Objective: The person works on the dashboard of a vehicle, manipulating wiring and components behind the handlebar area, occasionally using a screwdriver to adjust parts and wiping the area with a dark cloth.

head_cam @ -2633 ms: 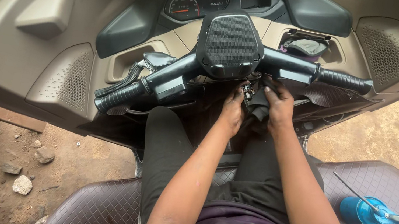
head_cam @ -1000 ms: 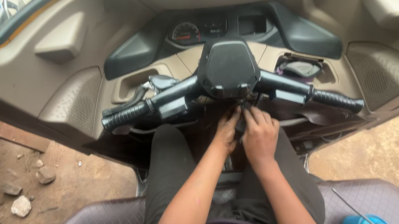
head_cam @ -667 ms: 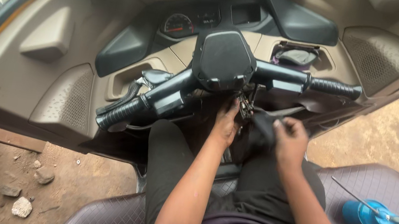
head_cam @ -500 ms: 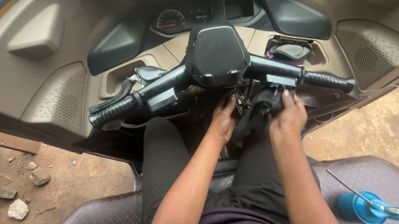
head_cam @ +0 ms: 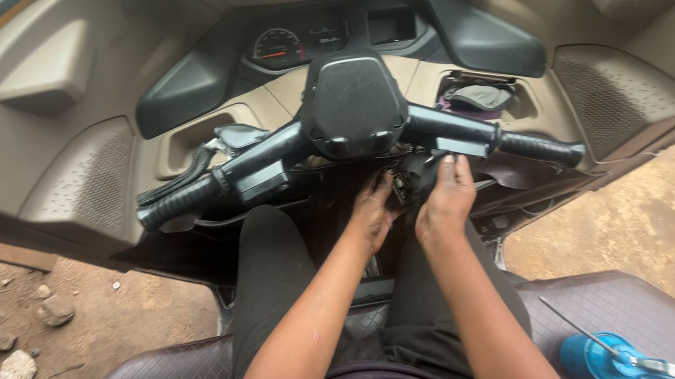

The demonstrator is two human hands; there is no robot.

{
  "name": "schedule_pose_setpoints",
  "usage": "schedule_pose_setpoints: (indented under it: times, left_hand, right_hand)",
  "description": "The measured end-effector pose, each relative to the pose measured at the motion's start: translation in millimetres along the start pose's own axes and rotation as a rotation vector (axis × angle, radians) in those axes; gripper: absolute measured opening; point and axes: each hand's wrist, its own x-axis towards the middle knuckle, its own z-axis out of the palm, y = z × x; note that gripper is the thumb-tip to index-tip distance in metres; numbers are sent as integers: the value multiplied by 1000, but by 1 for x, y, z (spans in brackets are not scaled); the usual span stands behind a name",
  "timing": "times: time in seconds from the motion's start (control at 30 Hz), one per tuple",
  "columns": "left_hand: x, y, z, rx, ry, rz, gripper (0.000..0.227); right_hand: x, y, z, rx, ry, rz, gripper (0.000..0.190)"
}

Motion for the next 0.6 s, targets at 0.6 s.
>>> schedule_pose_setpoints:
  times: [0.6]
  left_hand:
    - [-88,138,113,1536,-140,1233,25]
  right_hand:
    - [-28,-40,-10,436,-286,348,38]
